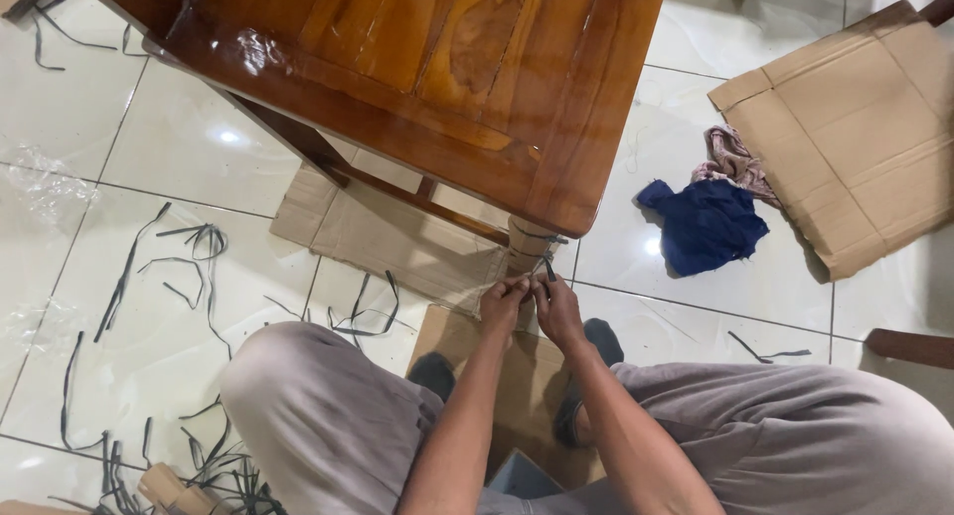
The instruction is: Wrapping the legs of a wooden chair with protective plastic strips
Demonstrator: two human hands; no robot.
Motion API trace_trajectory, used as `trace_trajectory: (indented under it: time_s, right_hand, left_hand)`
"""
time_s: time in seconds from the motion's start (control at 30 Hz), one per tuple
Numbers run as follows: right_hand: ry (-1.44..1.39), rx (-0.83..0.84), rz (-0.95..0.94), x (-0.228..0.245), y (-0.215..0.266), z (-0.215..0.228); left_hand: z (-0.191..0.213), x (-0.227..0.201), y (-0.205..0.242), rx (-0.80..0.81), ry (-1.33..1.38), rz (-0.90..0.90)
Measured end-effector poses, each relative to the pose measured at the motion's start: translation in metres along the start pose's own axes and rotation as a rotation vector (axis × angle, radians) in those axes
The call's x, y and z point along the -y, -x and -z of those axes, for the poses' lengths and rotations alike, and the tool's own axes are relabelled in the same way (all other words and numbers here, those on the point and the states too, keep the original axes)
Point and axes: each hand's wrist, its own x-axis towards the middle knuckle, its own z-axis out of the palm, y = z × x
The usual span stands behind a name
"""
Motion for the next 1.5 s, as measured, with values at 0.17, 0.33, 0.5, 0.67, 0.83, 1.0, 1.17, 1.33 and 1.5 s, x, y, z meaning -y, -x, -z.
trace_trajectory:
  time_s: [0.17, 0.33, 0.5, 0.67, 0.83, 1.0, 1.17, 1.33, 1.5]
  right_hand:
    - [-0.068, 0.012, -0.114, -0.012, -0.003, -0.005]
    - [-0.244, -0.065, -0.25, -0.003, 0.002, -0.004]
    - [-0.274, -0.154, -0.301, -0.009, -0.005, 0.001]
    - [-0.264, -0.237, -0.352, -0.013, -0.015, 0.006]
    - [-0.386, -0.367, -0.385, -0.015, -0.02, 0.011]
    - [-0.469, -0.443, -0.4, -0.017, -0.019, 0.01]
    - [-0.243, -0.373, -0.447, -0.044, -0.018, 0.004]
    - [-0.105, -0.28, -0.437, -0.036, -0.004, 0.0]
    - [-0.099, -0.253, -0.414, -0.023, 0.012, -0.012]
  left_hand:
    - [-0.003, -0.004, -0.003, -0.092, -0.063, -0.048]
    - [0.006, -0.027, 0.012, -0.15, -0.204, -0.04]
    - [0.008, -0.031, -0.003, -0.093, -0.232, 0.006]
    - [0.004, -0.022, -0.018, -0.04, -0.18, 0.075]
    - [0.006, -0.022, -0.023, -0.056, 0.184, 0.089]
    - [0.002, -0.022, -0.032, -0.134, 0.202, 0.114]
    - [-0.002, -0.022, -0.024, -0.112, 0.251, 0.097]
    - [-0.009, -0.029, 0.002, -0.008, 0.359, 0.014]
    - [-0.017, -0.019, 0.011, -0.041, 0.236, 0.039]
